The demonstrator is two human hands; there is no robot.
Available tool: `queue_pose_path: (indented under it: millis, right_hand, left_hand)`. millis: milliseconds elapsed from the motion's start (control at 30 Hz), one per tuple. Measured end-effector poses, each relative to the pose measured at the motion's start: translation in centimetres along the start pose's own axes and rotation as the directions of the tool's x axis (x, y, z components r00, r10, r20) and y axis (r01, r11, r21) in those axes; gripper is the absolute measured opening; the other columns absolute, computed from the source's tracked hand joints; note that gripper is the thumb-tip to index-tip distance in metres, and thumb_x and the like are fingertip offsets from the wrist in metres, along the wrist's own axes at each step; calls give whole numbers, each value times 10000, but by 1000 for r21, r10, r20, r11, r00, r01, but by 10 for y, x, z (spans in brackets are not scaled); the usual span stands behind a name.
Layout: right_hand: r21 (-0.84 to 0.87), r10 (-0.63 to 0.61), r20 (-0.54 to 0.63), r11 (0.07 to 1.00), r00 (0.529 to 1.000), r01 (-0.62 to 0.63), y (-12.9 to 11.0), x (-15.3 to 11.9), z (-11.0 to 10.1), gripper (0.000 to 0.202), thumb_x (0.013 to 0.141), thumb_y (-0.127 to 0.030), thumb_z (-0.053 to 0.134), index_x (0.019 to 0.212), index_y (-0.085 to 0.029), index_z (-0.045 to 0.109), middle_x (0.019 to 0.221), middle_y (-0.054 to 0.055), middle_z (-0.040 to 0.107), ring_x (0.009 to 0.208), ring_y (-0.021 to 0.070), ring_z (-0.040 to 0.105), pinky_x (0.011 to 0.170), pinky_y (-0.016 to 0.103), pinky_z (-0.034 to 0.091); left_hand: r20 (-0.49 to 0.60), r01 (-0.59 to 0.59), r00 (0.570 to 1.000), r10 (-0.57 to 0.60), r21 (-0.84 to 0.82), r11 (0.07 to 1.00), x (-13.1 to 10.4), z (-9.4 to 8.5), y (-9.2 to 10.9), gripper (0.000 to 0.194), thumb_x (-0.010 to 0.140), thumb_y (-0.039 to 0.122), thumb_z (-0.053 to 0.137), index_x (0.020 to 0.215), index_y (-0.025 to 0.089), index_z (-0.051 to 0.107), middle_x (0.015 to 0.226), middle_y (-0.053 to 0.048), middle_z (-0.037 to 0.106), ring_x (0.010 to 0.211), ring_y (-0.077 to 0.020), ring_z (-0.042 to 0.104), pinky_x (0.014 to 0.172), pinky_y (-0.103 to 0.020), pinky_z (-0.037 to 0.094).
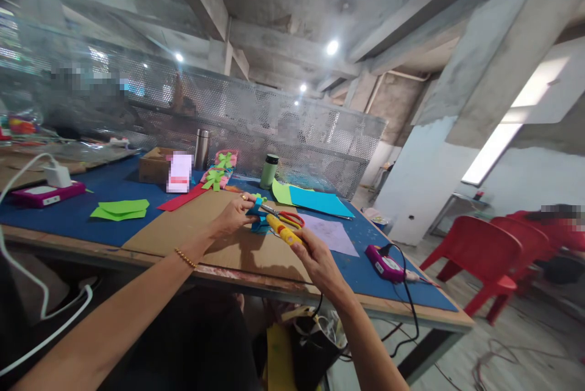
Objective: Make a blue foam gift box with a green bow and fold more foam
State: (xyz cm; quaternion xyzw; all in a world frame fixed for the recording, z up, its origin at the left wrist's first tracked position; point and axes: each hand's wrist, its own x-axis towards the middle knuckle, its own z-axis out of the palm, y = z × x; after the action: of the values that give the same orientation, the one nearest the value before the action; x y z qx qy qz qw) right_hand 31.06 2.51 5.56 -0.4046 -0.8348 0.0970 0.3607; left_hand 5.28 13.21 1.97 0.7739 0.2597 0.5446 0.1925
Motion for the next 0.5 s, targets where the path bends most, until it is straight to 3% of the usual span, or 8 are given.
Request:
queue_pose_path:
  millis: [500]
  right_hand:
    - [121, 0, -1, 993, 1000, 0, 1, -4, -3, 418, 975, -563, 444, 908, -200, 641, 747, 12, 552, 687, 159, 502, 638, 277, 419]
  left_hand:
    - [-33, 16, 999, -14, 56, 998, 1, 0, -2, 159, 684, 106, 777, 814, 197, 786, 970, -48, 649, 986, -223, 565, 949, -374, 437]
